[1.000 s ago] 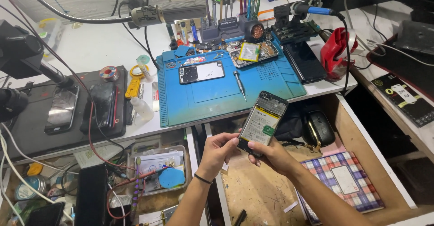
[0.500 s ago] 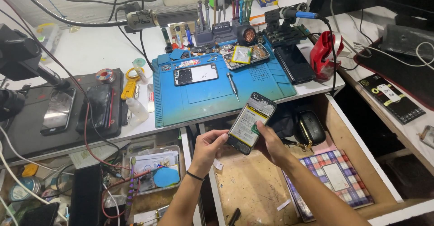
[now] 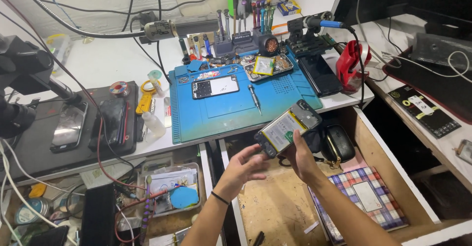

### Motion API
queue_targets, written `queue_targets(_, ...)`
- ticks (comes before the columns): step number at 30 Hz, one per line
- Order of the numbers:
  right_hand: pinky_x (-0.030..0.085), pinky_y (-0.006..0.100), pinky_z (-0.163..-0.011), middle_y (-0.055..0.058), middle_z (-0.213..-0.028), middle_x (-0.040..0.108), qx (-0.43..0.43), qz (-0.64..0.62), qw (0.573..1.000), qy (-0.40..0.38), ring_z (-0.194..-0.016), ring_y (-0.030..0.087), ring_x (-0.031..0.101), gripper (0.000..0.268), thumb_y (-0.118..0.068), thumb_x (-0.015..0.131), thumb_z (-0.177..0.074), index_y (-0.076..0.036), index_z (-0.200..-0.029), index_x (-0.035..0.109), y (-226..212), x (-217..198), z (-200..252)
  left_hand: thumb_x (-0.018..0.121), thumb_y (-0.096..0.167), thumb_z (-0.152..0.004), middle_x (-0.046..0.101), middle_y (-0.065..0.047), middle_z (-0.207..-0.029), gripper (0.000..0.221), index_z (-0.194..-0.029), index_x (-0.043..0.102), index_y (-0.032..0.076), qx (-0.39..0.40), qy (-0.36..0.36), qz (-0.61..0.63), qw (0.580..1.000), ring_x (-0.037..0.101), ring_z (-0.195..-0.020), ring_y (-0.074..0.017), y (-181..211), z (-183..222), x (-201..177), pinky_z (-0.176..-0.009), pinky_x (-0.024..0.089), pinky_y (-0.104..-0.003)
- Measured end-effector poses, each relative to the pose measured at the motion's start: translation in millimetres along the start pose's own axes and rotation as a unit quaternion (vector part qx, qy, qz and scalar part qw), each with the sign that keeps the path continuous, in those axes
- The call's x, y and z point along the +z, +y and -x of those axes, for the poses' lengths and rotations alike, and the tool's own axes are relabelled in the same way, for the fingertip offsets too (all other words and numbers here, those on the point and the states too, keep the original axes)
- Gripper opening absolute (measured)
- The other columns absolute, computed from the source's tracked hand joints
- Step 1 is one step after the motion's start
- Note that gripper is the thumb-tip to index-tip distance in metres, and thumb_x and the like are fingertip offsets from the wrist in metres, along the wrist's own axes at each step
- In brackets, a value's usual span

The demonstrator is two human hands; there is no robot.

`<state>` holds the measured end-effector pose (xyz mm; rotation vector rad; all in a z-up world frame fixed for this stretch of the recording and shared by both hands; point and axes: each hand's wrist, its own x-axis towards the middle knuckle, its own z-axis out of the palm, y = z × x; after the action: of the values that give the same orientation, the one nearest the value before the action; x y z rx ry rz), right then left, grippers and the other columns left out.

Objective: A person is seen assembling a mobile phone at a repair bench, specifically placing a battery into the frame and carefully connecting internal components.

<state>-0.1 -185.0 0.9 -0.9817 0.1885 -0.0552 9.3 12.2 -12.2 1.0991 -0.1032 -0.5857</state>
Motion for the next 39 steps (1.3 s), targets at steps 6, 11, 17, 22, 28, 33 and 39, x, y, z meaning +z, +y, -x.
queue_targets(6,0.034,0.046,-0.121,0.019,-0.161,0.038,-0.042,0.128,0.989,-0.053,-0.148,0.032,0.040,0.078,-0.053,0.028,-0.097,-0.007,-0.160,0.016,5.6,16.2,7.6,0.077,0.028,-0.083,0.073,-0.018,-0.122,0.081,-0.155,0.047,0.005,-0.033,-0.035,-0.007,0.999,0.075,-0.093,-0.0233,7.2,13.6,26.2,-0.066,0.064,-0.029)
queue_targets(11,0.061,0.048,-0.091,0.019,-0.141,0.058,0.015,0.256,0.966,-0.030,-0.117,0.033,0.066,0.076,-0.055,0.024,-0.093,-0.012,-0.156,0.031,9.2,34.3,27.5,0.076,0.029,-0.084,0.074,-0.015,-0.118,0.073,-0.150,0.054,0.009,-0.025,0.019,0.099,0.995,0.073,-0.082,-0.0210,-4.4,14.1,34.4,-0.062,0.059,-0.025)
queue_targets(17,0.032,0.043,-0.122,0.013,-0.155,0.045,0.047,0.349,0.936,-0.025,-0.146,0.028,0.041,0.083,-0.064,0.026,-0.091,-0.017,-0.159,0.026,28.9,24.6,29.9,0.074,0.021,-0.090,0.076,-0.017,-0.109,0.046,-0.131,0.066,0.002,0.000,0.065,0.222,0.973,0.074,-0.086,-0.0272,-32.6,2.4,20.9,-0.064,0.060,-0.033)
queue_targets(22,0.049,0.045,-0.110,0.015,-0.140,0.065,-0.022,0.287,0.943,-0.167,-0.130,0.030,0.062,0.058,-0.040,0.048,-0.096,-0.007,-0.144,0.053,42.8,-0.4,12.4,0.067,0.025,-0.096,0.074,-0.017,-0.115,0.041,-0.131,0.064,0.003,0.061,0.053,0.240,0.967,0.072,-0.092,-0.0255,-17.5,1.1,8.9,-0.069,0.063,-0.034)
queue_targets(28,0.039,0.063,-0.109,0.030,-0.137,0.062,0.046,0.096,0.979,-0.171,-0.130,0.040,0.057,0.062,0.001,0.042,-0.092,-0.005,-0.153,0.046,21.1,11.7,16.1,0.062,0.034,-0.099,0.069,0.004,-0.078,0.018,-0.093,0.064,0.018,0.094,0.167,0.129,0.973,0.072,-0.071,-0.0154,13.5,4.8,-16.0,-0.057,0.053,-0.024)
queue_targets(33,0.056,0.063,-0.090,0.027,-0.121,0.067,0.185,0.017,0.963,-0.193,-0.105,0.039,0.072,0.067,-0.033,0.057,-0.089,-0.012,-0.151,0.043,9.5,13.8,19.6,0.074,0.028,-0.096,0.055,0.002,-0.056,0.019,-0.094,0.079,0.010,0.055,0.134,-0.034,0.989,0.054,-0.043,-0.0095,27.2,17.0,-1.2,-0.039,0.041,-0.019)
queue_targets(39,0.057,0.044,-0.084,0.017,-0.114,0.070,0.088,0.006,0.993,-0.072,-0.096,0.026,0.072,0.053,-0.016,0.059,-0.096,-0.006,-0.147,0.048,-2.2,-3.4,2.6,0.053,0.053,-0.101,0.044,-0.028,-0.155,0.081,-0.166,0.011,0.028,0.099,-0.080,0.050,0.991,0.055,-0.133,-0.0421,24.9,18.9,-10.7,-0.086,0.063,-0.043)
